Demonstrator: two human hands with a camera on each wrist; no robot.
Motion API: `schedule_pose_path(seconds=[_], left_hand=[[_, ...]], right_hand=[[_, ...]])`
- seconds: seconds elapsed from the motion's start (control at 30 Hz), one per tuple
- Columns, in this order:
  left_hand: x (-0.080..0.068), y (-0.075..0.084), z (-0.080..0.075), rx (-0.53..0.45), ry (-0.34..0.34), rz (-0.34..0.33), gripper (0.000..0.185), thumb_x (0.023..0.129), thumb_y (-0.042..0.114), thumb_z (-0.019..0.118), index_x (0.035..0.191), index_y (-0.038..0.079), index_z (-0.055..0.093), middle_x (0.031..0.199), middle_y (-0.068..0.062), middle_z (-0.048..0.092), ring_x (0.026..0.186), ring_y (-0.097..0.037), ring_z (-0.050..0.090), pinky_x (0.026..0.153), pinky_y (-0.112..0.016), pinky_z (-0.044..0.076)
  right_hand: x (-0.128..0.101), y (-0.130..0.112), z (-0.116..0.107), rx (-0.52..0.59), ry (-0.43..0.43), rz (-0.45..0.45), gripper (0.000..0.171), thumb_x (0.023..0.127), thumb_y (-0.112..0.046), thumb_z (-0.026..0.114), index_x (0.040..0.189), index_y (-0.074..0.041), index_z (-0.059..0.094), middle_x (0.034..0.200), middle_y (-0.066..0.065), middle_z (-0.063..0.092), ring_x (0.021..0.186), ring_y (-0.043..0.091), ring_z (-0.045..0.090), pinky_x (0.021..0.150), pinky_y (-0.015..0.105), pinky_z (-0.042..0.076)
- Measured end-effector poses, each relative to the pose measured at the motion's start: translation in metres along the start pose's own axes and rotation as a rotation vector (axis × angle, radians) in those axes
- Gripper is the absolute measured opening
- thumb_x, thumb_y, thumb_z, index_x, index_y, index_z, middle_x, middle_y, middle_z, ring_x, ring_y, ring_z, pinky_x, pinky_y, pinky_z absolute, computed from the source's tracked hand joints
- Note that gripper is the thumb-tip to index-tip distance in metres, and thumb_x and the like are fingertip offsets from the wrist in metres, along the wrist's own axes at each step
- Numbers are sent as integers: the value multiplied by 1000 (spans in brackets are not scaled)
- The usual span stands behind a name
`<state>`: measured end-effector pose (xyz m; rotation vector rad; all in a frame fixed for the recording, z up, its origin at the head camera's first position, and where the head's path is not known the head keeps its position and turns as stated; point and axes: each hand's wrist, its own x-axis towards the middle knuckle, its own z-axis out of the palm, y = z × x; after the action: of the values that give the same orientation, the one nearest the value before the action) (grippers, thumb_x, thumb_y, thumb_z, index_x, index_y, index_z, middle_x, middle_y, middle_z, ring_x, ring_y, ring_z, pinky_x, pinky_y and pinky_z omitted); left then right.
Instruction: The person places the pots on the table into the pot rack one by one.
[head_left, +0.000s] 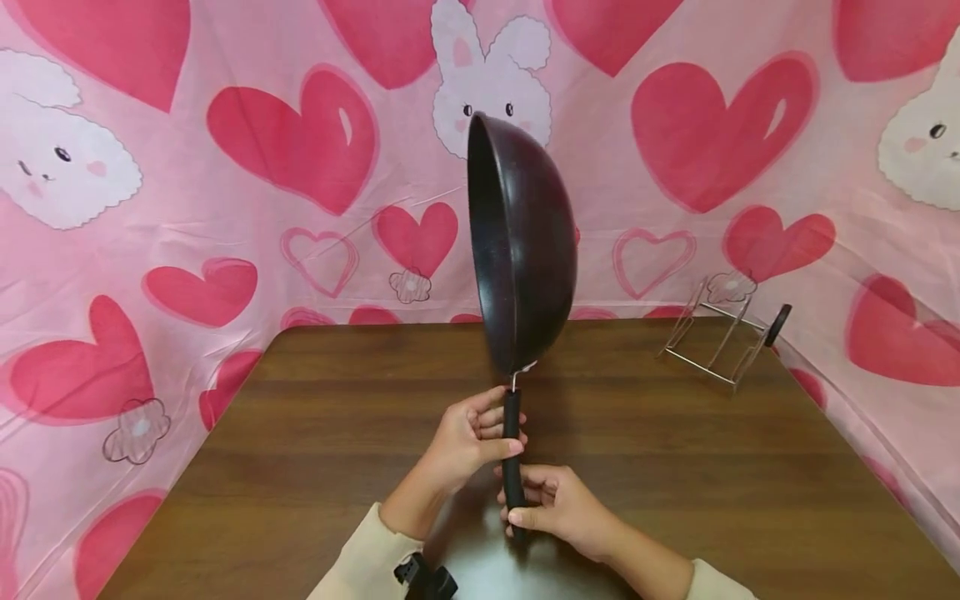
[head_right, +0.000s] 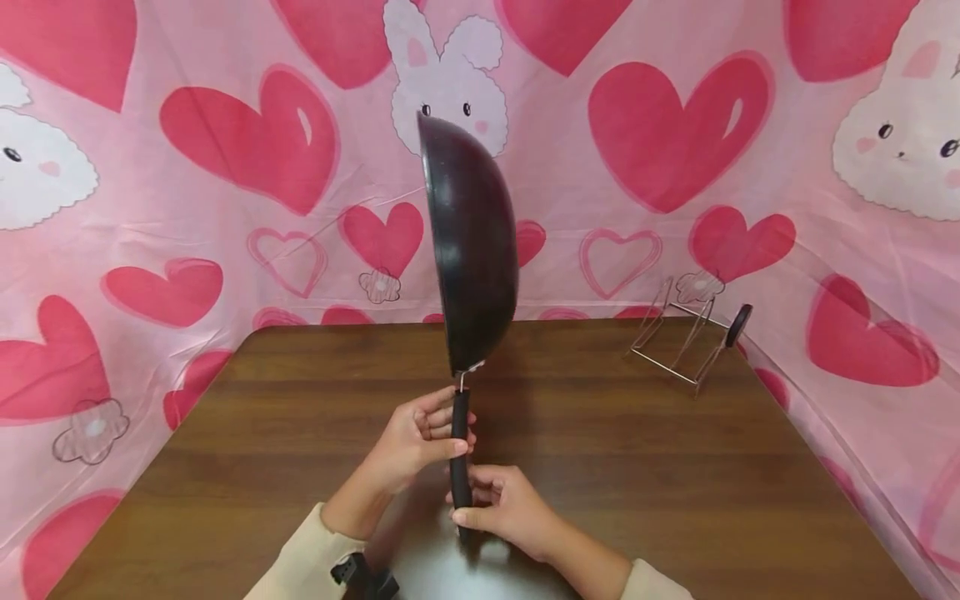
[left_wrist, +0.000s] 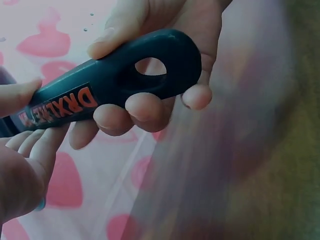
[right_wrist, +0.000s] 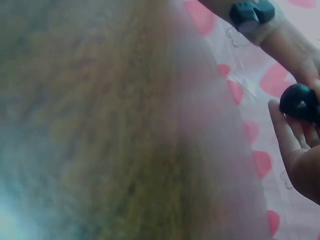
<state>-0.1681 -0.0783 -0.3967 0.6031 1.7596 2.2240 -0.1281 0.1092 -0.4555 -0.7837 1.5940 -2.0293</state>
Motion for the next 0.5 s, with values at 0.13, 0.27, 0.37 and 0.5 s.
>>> schedule_pose_path(seconds=[0.13, 0.27, 0.37, 0.5], left_hand=[[14, 1, 6, 12, -44, -58, 72, 80, -18, 68, 144, -9, 36, 113, -25, 66, 88, -22, 71, 85, -40, 54], [30, 2, 13, 16, -102, -103, 64, 81, -18, 67, 138, -11, 41, 113, -28, 65, 92, -27, 71, 85, -42, 54], [41, 3, 18, 7, -139, -132, 53, 81, -17, 67, 129, -11, 46, 112, -27, 66, 95, -31, 70, 83, -42, 55], [55, 1, 28, -11, -182, -155, 46, 81, -18, 66, 122, -8, 49, 110, -24, 66, 95, -33, 70, 81, -41, 56]], right_hand=[[-4, -2, -2, -21, 46, -39, 47, 91, 5, 63, 127, 26, 41, 107, 38, 53, 91, 22, 67, 79, 38, 57], [-10, -6, -7, -79, 106, -94, 43, 91, 6, 62, 124, 26, 43, 105, 41, 53, 88, 24, 68, 77, 37, 57], [-14, -10, -12, -109, 133, -126, 40, 92, 6, 61, 123, 26, 44, 103, 39, 55, 87, 28, 68, 77, 37, 58], [-21, -14, -22, -123, 173, -140, 42, 92, 7, 61, 124, 27, 43, 103, 32, 59, 90, 28, 68, 76, 38, 58]])
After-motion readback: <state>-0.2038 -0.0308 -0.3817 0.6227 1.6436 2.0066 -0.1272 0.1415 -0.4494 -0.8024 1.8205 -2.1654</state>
